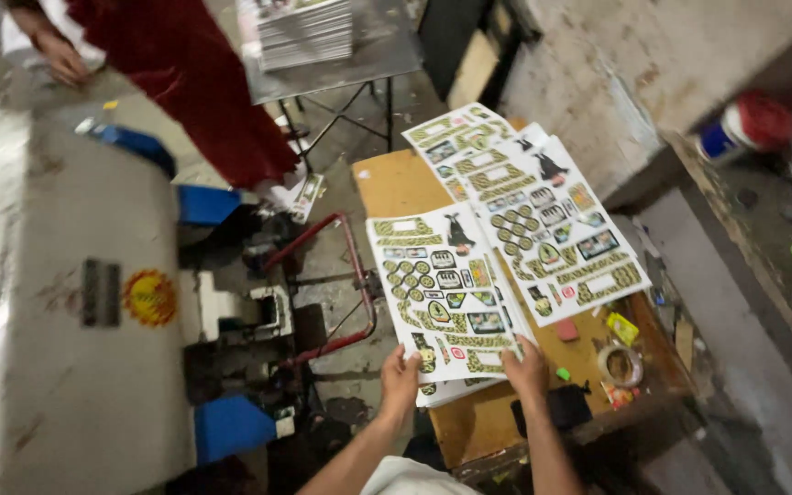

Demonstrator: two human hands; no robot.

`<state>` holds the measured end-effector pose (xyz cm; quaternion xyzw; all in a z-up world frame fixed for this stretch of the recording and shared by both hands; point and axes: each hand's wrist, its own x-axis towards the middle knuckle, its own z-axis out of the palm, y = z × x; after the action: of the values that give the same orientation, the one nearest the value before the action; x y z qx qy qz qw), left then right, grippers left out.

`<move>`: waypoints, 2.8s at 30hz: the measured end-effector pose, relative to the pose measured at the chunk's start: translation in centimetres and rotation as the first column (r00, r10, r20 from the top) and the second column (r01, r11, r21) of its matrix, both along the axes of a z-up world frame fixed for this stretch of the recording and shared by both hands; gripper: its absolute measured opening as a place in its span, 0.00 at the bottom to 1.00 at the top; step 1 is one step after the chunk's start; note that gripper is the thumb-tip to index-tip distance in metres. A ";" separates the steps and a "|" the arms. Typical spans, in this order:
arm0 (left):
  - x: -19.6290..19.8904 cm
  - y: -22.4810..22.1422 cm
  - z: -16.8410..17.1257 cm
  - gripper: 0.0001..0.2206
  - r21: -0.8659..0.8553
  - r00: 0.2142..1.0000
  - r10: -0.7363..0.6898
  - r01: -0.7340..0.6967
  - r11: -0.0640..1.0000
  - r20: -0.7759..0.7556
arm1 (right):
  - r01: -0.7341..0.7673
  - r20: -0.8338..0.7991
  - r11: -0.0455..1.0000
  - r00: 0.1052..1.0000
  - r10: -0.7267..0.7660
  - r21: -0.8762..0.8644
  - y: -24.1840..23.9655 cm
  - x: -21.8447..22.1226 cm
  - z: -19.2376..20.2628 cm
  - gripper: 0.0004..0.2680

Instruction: Handling, aligning, and feeding printed sticker sheets into a processing machine.

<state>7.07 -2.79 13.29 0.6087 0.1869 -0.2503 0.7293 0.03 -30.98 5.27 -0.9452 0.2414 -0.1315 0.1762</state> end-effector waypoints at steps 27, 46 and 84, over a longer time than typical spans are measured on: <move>14.7 51.4 -1.3 0.12 0.750 0.834 0.531 -0.447 0.487 0.153 | -0.469 -0.041 0.628 0.780 0.624 0.621 48.4 24.9 12.8 0.21; -2.6 23.7 9.8 0.09 0.277 0.898 0.234 -0.348 0.896 0.372 | -0.317 -0.601 0.947 0.766 0.228 -0.046 20.5 7.8 4.3 0.30; 2.0 18.7 17.7 0.15 0.142 0.928 0.128 -0.187 0.972 0.350 | 0.025 -0.006 -0.514 0.999 0.038 0.857 13.1 13.1 1.3 0.14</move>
<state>9.05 15.95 30.95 0.6865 0.1281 -0.0652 0.7128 13.17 -17.90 6.54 -0.3161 0.2300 0.1636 0.9058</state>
